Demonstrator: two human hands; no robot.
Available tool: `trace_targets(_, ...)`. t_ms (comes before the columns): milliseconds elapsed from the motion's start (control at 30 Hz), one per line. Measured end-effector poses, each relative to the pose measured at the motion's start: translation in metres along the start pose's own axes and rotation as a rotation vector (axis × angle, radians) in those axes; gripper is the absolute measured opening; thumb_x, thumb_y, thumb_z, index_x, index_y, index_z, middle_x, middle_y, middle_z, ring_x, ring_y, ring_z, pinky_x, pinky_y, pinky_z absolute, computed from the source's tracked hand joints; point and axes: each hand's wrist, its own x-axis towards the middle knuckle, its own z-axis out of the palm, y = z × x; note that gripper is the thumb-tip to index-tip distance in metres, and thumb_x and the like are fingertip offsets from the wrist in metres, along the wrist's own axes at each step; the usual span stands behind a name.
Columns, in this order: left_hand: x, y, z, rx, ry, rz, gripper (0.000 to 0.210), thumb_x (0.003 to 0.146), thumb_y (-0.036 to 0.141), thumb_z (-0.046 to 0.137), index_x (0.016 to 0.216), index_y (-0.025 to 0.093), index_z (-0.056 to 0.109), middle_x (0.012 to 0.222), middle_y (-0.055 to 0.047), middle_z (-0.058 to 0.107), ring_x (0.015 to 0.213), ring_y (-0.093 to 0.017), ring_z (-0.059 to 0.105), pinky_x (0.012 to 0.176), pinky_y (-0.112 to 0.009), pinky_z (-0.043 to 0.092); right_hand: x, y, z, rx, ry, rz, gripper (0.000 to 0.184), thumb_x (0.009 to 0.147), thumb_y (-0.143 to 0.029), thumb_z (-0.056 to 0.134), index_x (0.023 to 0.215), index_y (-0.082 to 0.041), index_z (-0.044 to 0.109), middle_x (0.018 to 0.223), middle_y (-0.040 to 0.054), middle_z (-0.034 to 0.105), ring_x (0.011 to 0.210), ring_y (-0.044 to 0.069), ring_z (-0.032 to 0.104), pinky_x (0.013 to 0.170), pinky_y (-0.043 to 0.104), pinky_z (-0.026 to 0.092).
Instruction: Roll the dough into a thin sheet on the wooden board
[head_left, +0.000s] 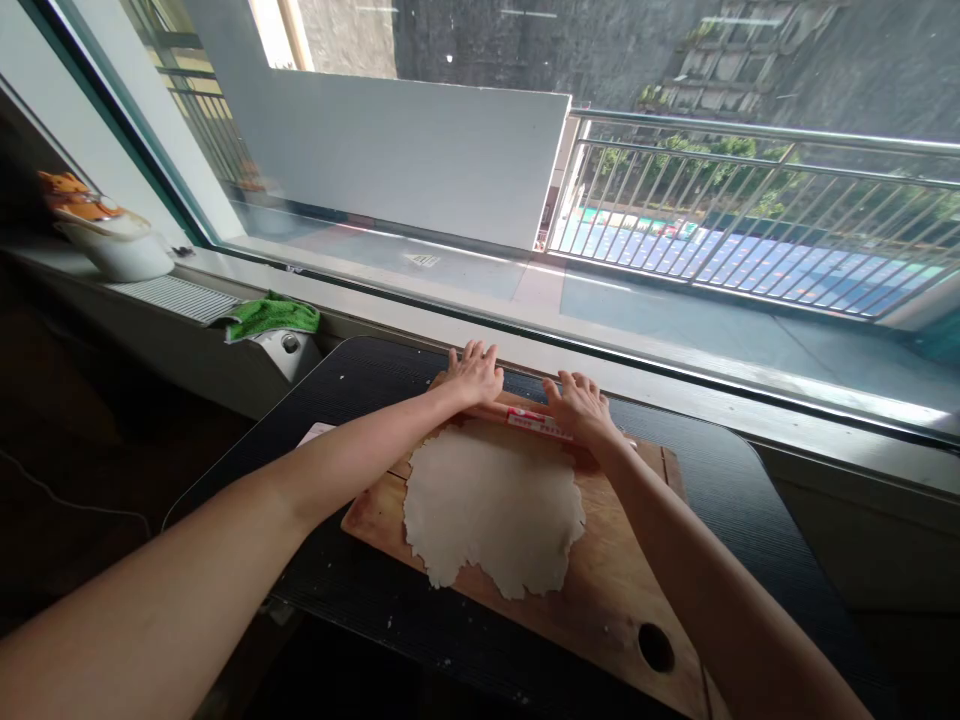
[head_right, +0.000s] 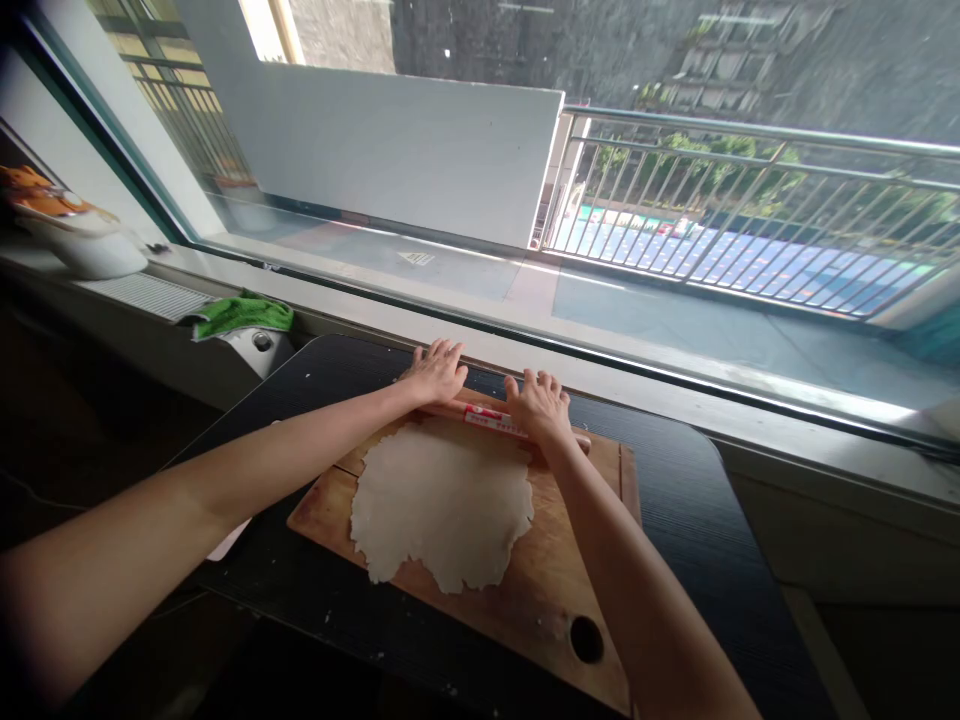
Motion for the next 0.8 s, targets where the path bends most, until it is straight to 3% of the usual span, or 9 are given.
trace_targets(67, -0.030, -0.002, 0.003, -0.024, 0.018, 0.049, 0.051, 0.098, 0.035, 0.038, 0.146, 0.020, 0.043, 0.156, -0.013, 0.041, 0.146, -0.032, 0.032, 0.116, -0.060, 0.026, -0.031, 0.003, 0.006, -0.010, 0.031, -0.073, 0.058, 0.099, -0.050, 0.027, 0.144, -0.019, 0.047, 0.150, 0.0139, 0.046, 0.142, 0.030, 0.034, 0.111, 0.051, 0.032)
trace_targets(167, -0.077, -0.007, 0.008, -0.025, 0.160, 0.170, 0.049, 0.097, 0.037, 0.041, 0.141, 0.019, 0.052, 0.153, -0.013, 0.045, 0.146, -0.033, 0.032, 0.118, -0.059, 0.021, -0.076, 0.009, 0.015, -0.034, 0.169, -0.188, 0.051, 0.099, -0.045, 0.032, 0.137, -0.021, 0.054, 0.148, 0.0126, 0.049, 0.142, 0.029, 0.034, 0.112, 0.049, 0.031)
trace_targets(267, -0.112, -0.015, 0.011, -0.050, 0.231, 0.285, 0.042, 0.097, 0.035, 0.043, 0.132, 0.019, 0.060, 0.150, -0.010, 0.050, 0.144, -0.030, 0.034, 0.121, -0.053, 0.020, -0.101, 0.018, 0.018, 0.065, 0.254, -0.236, 0.043, 0.099, -0.039, 0.032, 0.125, -0.023, 0.062, 0.134, 0.0111, 0.060, 0.127, 0.026, 0.049, 0.102, 0.042, 0.040)
trace_targets(367, -0.133, -0.026, 0.011, -0.082, 0.211, 0.386, 0.037, 0.093, 0.034, 0.051, 0.125, 0.020, 0.063, 0.146, -0.009, 0.053, 0.142, -0.028, 0.036, 0.120, -0.047, 0.022, -0.107, 0.028, 0.015, 0.176, 0.295, -0.166, 0.041, 0.099, -0.038, 0.028, 0.110, -0.024, 0.065, 0.110, 0.0083, 0.070, 0.100, 0.023, 0.061, 0.082, 0.035, 0.045)
trace_targets(500, -0.142, -0.031, -0.001, -0.047, 0.183, 0.429, 0.033, 0.090, 0.022, 0.052, 0.121, 0.018, 0.061, 0.123, -0.010, 0.064, 0.125, -0.026, 0.051, 0.116, -0.045, 0.027, -0.104, 0.029, 0.008, 0.059, 0.311, -0.154, 0.039, 0.100, -0.033, 0.029, 0.094, -0.021, 0.065, 0.089, 0.0078, 0.072, 0.079, 0.020, 0.061, 0.070, 0.030, 0.039)
trace_targets(667, -0.152, -0.047, -0.024, -0.002, 0.205, 0.365, 0.025, 0.089, 0.022, 0.054, 0.112, 0.018, 0.061, 0.111, -0.010, 0.065, 0.112, -0.027, 0.055, 0.109, -0.046, 0.034, -0.096, -0.003, 0.000, -0.084, 0.266, -0.197, 0.034, 0.101, -0.031, 0.033, 0.102, -0.020, 0.065, 0.086, 0.0068, 0.074, 0.074, 0.018, 0.063, 0.065, 0.028, 0.033)
trace_targets(800, -0.165, -0.068, -0.031, 0.017, 0.125, 0.248, 0.018, 0.082, 0.024, 0.062, 0.098, 0.019, 0.064, 0.108, -0.010, 0.065, 0.108, -0.027, 0.057, 0.101, -0.042, 0.043, -0.086, -0.032, 0.006, -0.064, 0.144, -0.270, 0.032, 0.099, -0.029, 0.035, 0.109, -0.024, 0.065, 0.090, 0.0052, 0.075, 0.077, 0.020, 0.066, 0.065, 0.029, 0.036)
